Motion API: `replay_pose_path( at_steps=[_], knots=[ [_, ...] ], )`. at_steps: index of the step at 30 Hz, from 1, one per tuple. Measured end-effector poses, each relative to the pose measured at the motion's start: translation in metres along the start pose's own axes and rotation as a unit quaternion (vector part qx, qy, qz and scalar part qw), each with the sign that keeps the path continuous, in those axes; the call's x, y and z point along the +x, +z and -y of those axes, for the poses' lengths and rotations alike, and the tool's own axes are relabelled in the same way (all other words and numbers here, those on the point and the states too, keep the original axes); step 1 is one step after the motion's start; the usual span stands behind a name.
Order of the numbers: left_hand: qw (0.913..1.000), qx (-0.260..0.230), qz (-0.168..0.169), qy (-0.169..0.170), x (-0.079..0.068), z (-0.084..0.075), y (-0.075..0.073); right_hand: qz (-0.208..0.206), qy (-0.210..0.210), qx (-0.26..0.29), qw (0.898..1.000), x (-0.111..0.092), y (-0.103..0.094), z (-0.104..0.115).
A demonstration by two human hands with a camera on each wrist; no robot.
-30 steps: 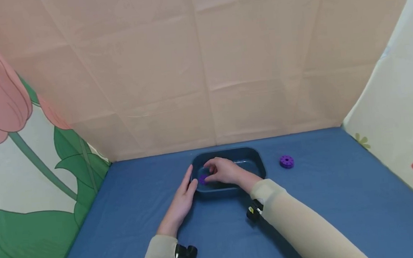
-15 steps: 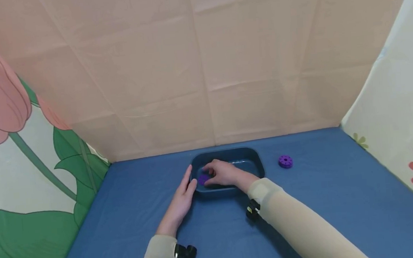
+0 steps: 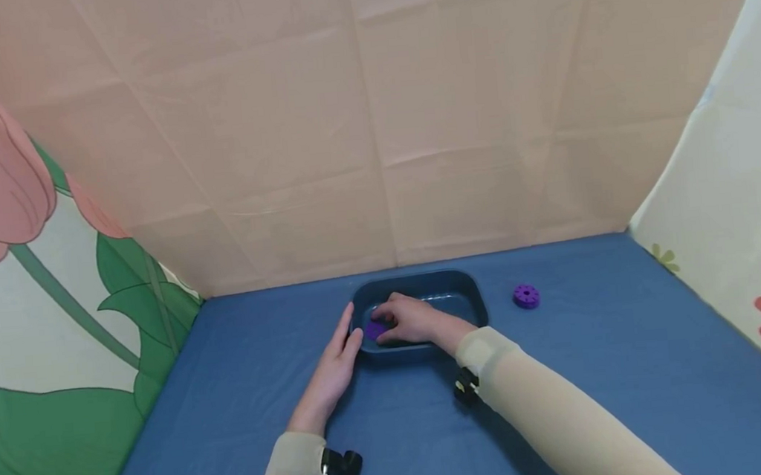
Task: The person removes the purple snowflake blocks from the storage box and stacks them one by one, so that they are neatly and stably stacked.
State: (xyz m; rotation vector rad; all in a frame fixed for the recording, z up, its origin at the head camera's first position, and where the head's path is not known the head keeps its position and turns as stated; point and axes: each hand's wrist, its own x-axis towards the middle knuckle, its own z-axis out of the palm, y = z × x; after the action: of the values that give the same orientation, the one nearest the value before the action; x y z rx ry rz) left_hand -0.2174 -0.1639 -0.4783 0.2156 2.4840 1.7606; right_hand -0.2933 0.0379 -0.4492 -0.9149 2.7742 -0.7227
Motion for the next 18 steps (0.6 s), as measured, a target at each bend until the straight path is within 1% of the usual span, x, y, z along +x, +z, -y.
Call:
replay_pose_path(
  at_steps=[9,18],
  knots=[
    [1.0000,0.006,0.001,0.001,-0.0009,-0.0009,-0.0002,0.001,-0.011,0.000,1.000,-0.0006,-0.0008,0.0011],
    [1.0000,0.003,0.001,0.000,-0.0008,-0.0015,-0.0007,-0.009,-0.015,-0.003,1.000,0.0008,0.0016,-0.0013]
  ],
)
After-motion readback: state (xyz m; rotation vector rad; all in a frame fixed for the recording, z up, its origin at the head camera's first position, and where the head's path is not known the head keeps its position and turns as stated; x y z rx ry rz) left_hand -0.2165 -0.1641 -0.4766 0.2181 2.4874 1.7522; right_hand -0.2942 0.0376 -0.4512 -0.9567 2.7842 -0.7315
